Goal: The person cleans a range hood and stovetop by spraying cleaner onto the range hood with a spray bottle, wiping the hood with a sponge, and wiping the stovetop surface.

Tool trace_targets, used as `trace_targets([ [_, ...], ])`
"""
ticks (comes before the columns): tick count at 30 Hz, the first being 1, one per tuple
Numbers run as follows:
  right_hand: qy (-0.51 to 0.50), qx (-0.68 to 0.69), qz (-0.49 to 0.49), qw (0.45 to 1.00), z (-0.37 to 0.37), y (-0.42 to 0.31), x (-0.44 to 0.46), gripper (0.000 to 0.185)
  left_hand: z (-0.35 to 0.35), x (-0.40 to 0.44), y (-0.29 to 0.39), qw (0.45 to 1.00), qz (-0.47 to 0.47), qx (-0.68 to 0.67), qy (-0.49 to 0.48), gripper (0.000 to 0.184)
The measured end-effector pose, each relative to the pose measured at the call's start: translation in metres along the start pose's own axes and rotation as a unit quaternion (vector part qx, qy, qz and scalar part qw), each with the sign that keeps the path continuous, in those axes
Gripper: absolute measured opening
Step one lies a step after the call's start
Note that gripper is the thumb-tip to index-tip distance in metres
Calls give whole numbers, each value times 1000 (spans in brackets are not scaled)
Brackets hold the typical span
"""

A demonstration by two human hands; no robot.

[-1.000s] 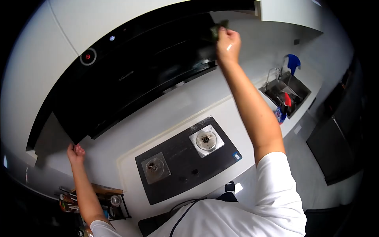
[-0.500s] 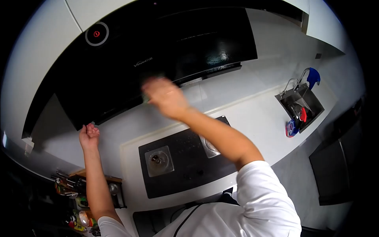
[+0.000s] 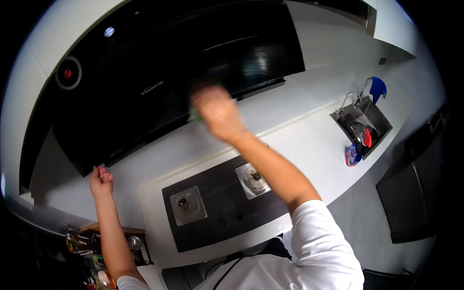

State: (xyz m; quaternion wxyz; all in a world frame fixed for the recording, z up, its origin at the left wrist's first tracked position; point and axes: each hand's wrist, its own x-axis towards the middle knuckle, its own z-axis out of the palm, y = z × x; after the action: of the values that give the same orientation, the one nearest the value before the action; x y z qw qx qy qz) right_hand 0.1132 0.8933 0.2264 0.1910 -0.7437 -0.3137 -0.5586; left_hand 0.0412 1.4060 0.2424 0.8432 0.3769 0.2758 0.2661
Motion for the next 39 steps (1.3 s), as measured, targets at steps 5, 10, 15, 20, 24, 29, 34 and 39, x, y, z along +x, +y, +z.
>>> trace_targets([
  [5, 216, -180, 215, 935, -83, 154, -29, 38, -5, 7, -2, 1000, 11, -8, -17, 17],
  [10, 217, -130, 282, 925, -96, 198, -14, 39, -17, 26, 2, 1000, 4, -5, -30, 11],
  [15, 57, -107, 360, 925, -123, 230, 87, 50, -6, 2, 3, 1000, 10, 10, -5, 11],
  [20, -41, 28, 219, 974, -125, 332, 115, 45, -5, 0, 6, 1000, 1, 9, -3, 11],
  [24, 29, 228, 416, 880, -145, 276, 59, 43, -7, 3, 4, 1000, -1, 11, -5, 12],
  [29, 119, 313, 476, 813, -138, 236, -35, 43, -9, 6, 4, 1000, -2, 3, -19, 12],
  [34, 242, 361, 538, 722, -126, 214, -54, 38, -3, -4, -3, 999, -20, 14, -48, 7],
  [39, 394, 369, 571, 618, -73, 125, -26, 27, -2, -14, -13, 998, -4, -17, -59, 7],
])
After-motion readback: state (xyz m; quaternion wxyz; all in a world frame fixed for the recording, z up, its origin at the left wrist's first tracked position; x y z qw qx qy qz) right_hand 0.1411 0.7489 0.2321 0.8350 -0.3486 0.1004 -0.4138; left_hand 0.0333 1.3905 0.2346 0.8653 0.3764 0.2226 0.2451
